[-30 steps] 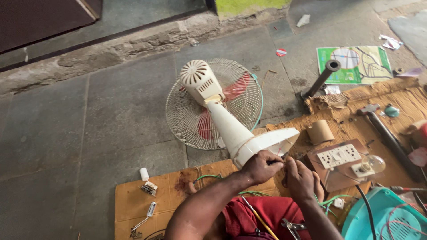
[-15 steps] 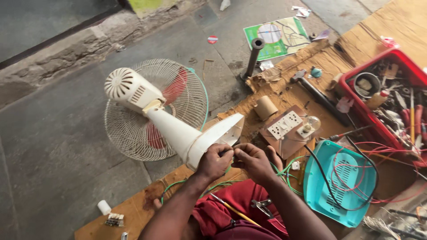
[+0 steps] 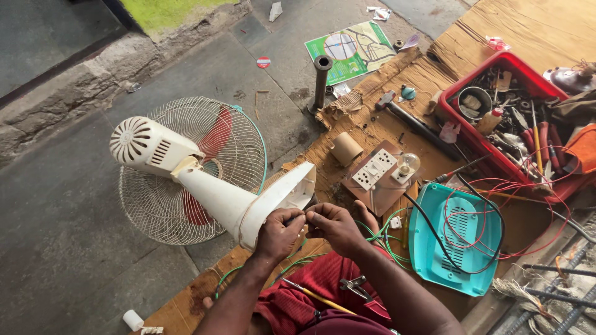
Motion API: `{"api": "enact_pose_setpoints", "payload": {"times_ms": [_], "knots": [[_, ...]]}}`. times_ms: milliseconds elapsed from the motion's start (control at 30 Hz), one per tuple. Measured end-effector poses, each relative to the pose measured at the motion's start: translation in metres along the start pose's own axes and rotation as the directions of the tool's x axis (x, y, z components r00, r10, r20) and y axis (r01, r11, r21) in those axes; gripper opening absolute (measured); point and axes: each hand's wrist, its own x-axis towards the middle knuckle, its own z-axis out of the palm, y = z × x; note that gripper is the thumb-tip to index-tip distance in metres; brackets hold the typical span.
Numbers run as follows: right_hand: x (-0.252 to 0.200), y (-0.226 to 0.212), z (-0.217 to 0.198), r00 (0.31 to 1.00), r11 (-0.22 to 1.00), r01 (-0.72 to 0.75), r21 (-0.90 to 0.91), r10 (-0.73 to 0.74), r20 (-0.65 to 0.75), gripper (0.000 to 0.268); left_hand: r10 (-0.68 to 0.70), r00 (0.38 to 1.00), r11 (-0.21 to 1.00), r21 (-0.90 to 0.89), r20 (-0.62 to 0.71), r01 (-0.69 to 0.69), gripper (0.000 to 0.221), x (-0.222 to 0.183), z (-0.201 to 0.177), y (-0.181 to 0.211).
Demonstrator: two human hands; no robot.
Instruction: The person sits on the floor and repairs a white pedestal fan by connecting wires to a small switch component using pliers and a screwdriver. The person repeatedly strips, twists, and secures wires to the switch terminals while holding the fan housing.
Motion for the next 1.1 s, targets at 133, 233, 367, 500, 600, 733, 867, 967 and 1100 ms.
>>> {"api": "enact_pose_setpoints", "payload": {"times_ms": [133, 233, 367, 500, 600, 733, 867, 967, 1100], "knots": [[-0.001, -0.002, 0.005, 0.998, 0.992, 0.057, -0.112, -0.060, -0.025, 0.025, 0.004, 1.000, 0.999, 0.049, -0.022, -0.003, 0.017, 0.001, 0.001, 0.001], [-0.004, -0.002, 0.013, 0.986, 0.943, 0.066, -0.326, -0.112, -0.124, 0.028, 0.013, 0.999, 0.998, 0.063, -0.037, -0.010, 0.016, 0.001, 0.003, 0.000], [-0.006, -0.003, 0.024, 0.971, 0.924, 0.076, -0.375, -0.154, -0.183, 0.032, -0.026, 0.999, 0.999, 0.033, -0.026, 0.027, 0.017, 0.002, 0.004, -0.003], [-0.004, -0.004, 0.032, 0.959, 0.929, 0.042, -0.368, -0.140, -0.245, 0.036, 0.055, 0.998, 0.997, 0.050, -0.043, -0.053, 0.016, 0.001, 0.005, -0.006], [-0.002, -0.004, 0.033, 0.960, 0.941, -0.003, -0.338, -0.091, -0.263, 0.040, 0.045, 0.999, 0.998, 0.046, -0.028, -0.044, 0.015, 0.001, 0.004, -0.006], [0.000, -0.005, 0.026, 0.971, 0.962, -0.042, -0.269, -0.023, -0.236, 0.045, -0.013, 1.000, 1.000, 0.026, 0.007, 0.013, 0.018, 0.001, 0.002, -0.005], [-0.002, -0.004, 0.017, 0.988, 0.999, -0.035, -0.021, 0.031, -0.153, 0.030, -0.007, 1.000, 1.000, -0.022, -0.002, 0.007, 0.016, 0.001, 0.002, -0.002], [-0.005, 0.000, 0.013, 0.997, 1.000, -0.021, 0.012, 0.022, -0.067, 0.026, -0.096, 0.995, 0.995, -0.034, 0.040, 0.098, 0.017, 0.001, 0.000, -0.001], [-0.002, 0.005, 0.012, 0.998, 0.999, 0.043, -0.018, -0.044, -0.046, 0.027, -0.079, 0.996, 0.997, -0.012, 0.038, 0.079, 0.018, 0.001, 0.000, -0.002]]}}
